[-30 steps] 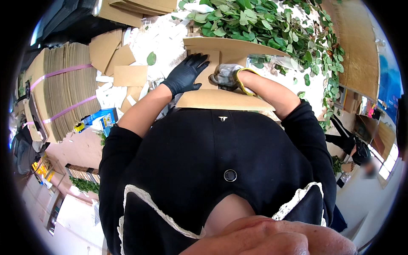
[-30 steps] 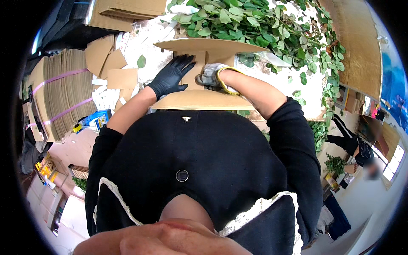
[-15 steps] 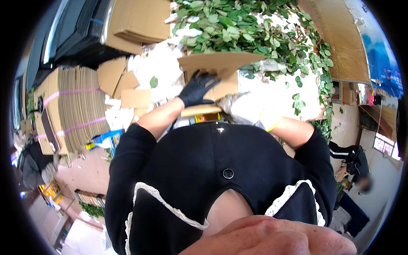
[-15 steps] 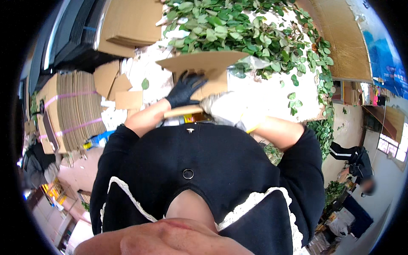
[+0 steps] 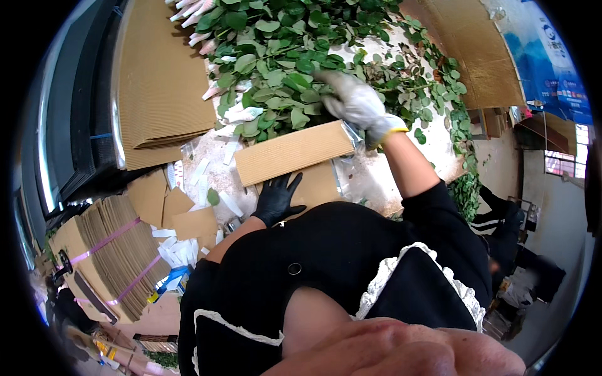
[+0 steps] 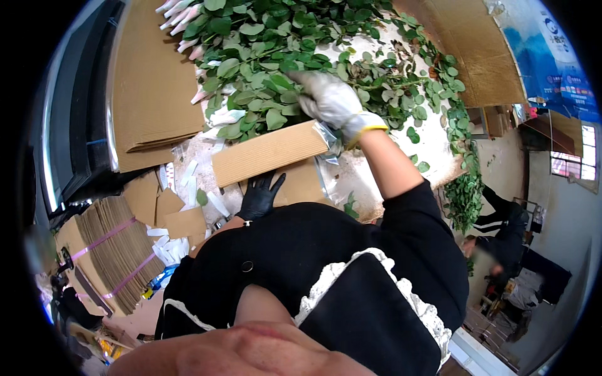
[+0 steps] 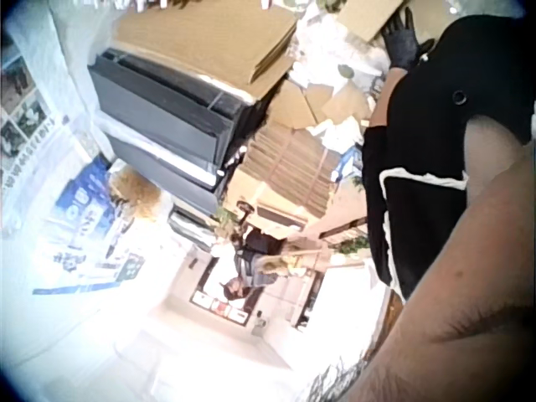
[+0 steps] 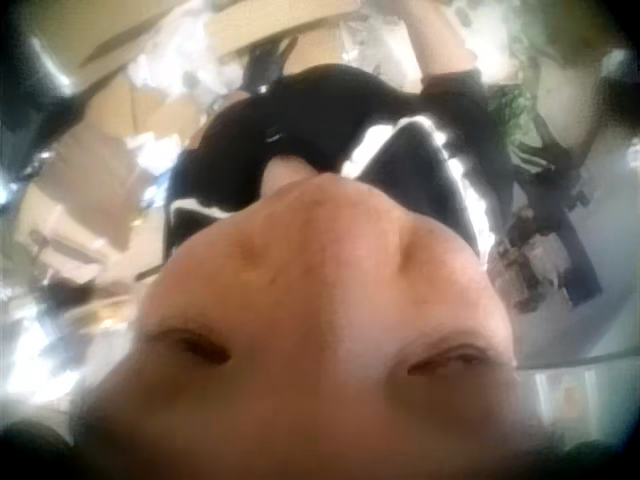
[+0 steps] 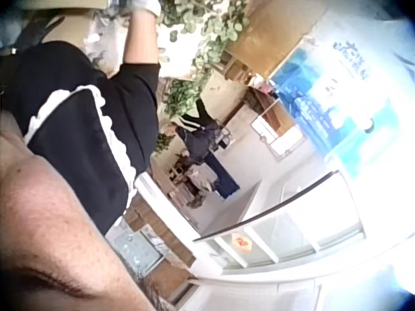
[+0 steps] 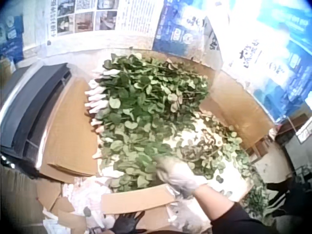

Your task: The person arranges pink roses and green foliage into a black rectangular box. They place the flowers and leaves into the box, adjust their positions, and then wrap the box in clear plastic film. Finally, they place the wrapped box into a larger cardboard box.

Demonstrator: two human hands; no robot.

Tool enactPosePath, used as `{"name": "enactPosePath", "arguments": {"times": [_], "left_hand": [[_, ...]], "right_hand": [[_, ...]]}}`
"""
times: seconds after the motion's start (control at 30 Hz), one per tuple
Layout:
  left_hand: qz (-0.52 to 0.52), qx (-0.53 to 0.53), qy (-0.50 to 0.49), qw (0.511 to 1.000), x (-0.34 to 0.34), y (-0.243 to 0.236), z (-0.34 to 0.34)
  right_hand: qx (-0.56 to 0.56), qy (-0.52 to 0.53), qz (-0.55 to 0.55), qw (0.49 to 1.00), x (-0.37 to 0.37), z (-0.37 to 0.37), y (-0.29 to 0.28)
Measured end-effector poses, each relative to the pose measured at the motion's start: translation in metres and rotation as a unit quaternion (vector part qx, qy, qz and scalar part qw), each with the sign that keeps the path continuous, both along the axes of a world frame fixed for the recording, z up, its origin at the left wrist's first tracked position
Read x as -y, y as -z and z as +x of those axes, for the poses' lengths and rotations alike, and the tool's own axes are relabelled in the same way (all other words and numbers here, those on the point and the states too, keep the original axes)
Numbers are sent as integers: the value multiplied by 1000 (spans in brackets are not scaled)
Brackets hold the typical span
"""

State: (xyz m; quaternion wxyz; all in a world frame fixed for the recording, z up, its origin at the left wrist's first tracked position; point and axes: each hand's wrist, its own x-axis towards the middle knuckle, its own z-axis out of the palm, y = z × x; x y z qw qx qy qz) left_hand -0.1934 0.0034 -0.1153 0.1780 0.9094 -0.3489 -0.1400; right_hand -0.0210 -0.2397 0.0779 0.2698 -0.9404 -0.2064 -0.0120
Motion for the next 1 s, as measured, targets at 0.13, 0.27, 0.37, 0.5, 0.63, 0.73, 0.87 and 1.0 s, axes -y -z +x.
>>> {"name": "enactPosePath", "arguments": {"times": [0.13, 0.27, 0.37, 0.5, 0.63, 0.73, 0.87, 1.0], "left_hand": [[-34, -10, 15, 999, 9, -15, 3], [-151, -13, 11, 988, -6, -24, 15], [-260, -77, -26, 962, -18, -12, 24], [-414, -441, -177, 776, -20, -58, 38], [-380, -583, -98, 711, -47, -64, 25], [-207, -377, 54, 901, -67, -38, 9], [-203, -449, -52, 869, -71, -91, 12], [-165, -385, -161, 894, -89, -77, 10]], "right_hand": [[-95, -17, -229, 969, 61, 16, 86], [211, -6, -67, 975, 90, -2, -6], [245, 114, -143, 952, 81, -74, -101], [228, 29, -168, 959, 100, -156, -65], [-68, -23, -224, 972, 90, -177, -31], [-17, 98, -90, 991, 69, -109, -16], [-263, 1, -176, 948, 52, -85, 15], [-234, 121, -217, 940, 75, -117, -13]]}}
